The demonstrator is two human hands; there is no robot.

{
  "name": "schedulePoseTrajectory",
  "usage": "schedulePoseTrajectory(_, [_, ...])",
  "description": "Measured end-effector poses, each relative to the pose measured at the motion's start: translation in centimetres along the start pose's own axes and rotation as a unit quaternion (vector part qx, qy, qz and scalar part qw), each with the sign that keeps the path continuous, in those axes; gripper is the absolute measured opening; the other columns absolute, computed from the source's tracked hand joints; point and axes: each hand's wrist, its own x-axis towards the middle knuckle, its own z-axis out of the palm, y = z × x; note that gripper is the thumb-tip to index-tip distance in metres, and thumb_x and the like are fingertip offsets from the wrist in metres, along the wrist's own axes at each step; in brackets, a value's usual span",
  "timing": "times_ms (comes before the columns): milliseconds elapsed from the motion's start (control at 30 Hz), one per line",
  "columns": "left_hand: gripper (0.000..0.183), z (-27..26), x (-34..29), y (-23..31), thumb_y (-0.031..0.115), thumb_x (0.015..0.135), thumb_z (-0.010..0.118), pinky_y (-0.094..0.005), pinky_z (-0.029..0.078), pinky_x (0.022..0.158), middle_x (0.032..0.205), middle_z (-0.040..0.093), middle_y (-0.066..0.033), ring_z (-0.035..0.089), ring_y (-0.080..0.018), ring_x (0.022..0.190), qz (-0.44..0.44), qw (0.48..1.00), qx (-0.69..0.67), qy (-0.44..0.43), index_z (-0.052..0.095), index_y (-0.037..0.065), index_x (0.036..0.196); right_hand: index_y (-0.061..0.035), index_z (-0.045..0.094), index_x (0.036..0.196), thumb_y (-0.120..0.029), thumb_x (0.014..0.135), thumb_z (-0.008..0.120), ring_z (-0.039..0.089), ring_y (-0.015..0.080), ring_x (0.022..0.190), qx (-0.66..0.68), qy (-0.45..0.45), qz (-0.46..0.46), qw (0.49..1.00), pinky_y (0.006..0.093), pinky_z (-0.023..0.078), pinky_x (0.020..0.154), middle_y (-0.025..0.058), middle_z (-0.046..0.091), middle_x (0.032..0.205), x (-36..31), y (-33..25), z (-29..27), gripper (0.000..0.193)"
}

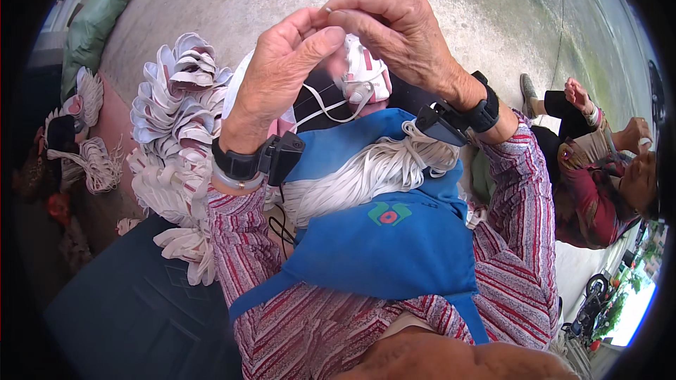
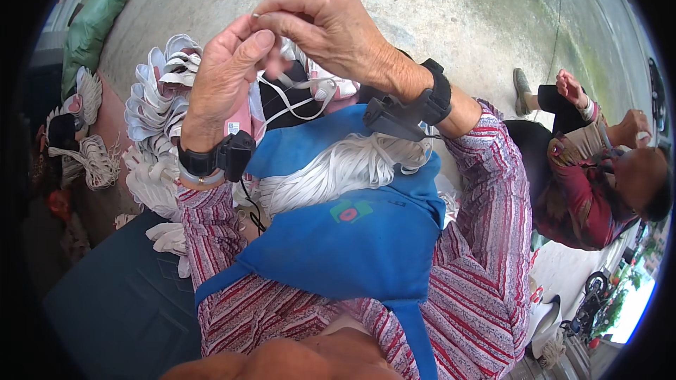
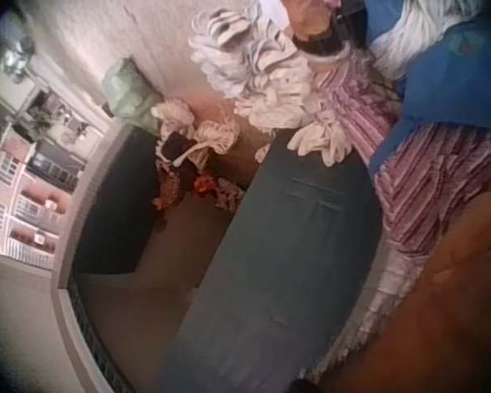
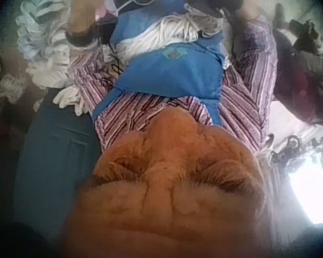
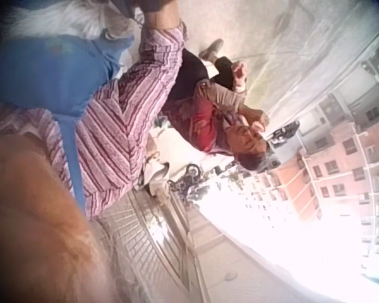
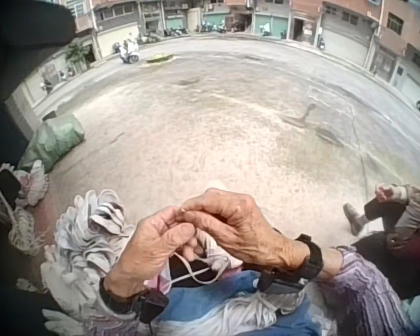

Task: Lacing up multiple pairs of white and pink athletic shoes.

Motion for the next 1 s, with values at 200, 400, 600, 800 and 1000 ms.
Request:
schedulePoseTrajectory(200, [0.022,-1.2,-1.5,0.9,0.021,0.093,0.054,-0.0127,0.027,0.04,0.068,0.048,0.0053,0.035,0.0012,0.051,-0.033,0.992,-0.022,0.119,0.059,0.001,0.103,-0.0067,0.061,0.109,-0.011,0.085,0.059,0.061,0.0186,0.066,-0.226,-0.094,-0.006,0.97,0.029,0.05,0.057,0.0093,0.061,0.09,-4.0,6.5,-1.3,0.024])
schedulePoseTrajectory(400, [0.023,-4.2,-4.0,5.1,0.019,0.094,0.052,-0.0141,0.025,0.039,0.068,0.046,0.0034,0.034,0.0006,0.051,0.123,0.957,0.019,0.263,0.058,-0.001,0.104,-0.0079,0.056,0.091,-0.016,0.081,0.062,0.06,0.0333,0.072,-0.315,-0.209,-0.001,0.926,0.0399,0.05,0.06,0.0118,0.052,0.094,-6.0,9.1,1.3,0.014])
schedulePoseTrajectory(600, [0.024,-4.6,-4.0,3.7,0.019,0.095,0.052,-0.0158,0.02,0.039,0.063,0.039,0.0061,0.028,0.0008,0.048,0.098,0.955,0.029,0.277,0.057,-0.002,0.104,0.0024,0.052,0.092,-0.015,0.073,0.064,0.062,0.029,0.074,-0.39,-0.249,-0.066,0.884,0.0376,0.051,0.056,0.0148,0.048,0.091,-5.8,8.9,1.9,0.028])
schedulePoseTrajectory(800, [0.023,-3.1,-2.9,1.6,0.019,0.094,0.054,-0.0153,0.015,0.039,0.058,0.033,0.0115,0.023,0.003,0.046,0.073,0.959,0.029,0.272,0.059,-0.001,0.103,0.0014,0.051,0.091,-0.012,0.08,0.059,0.062,0.026,0.073,-0.37,-0.256,-0.051,0.891,0.0352,0.051,0.057,0.0162,0.05,0.091,-5.2,8.7,1.1,0.02])
schedulePoseTrajectory(1000, [0.022,-0.5,-2.3,0.1,0.019,0.094,0.053,-0.017,0.041,0.047,0.074,0.056,-0.0004,0.047,-0.0024,0.056,0.069,0.972,0.021,0.224,0.059,0.0,0.104,-0.003,0.053,0.093,-0.019,0.096,0.049,0.046,0.0036,0.054,0.262,-0.109,0.109,0.953,0.0184,0.036,0.046,-0.0025,0.048,0.067,-0.2,-2.6,-1.4,0.017])
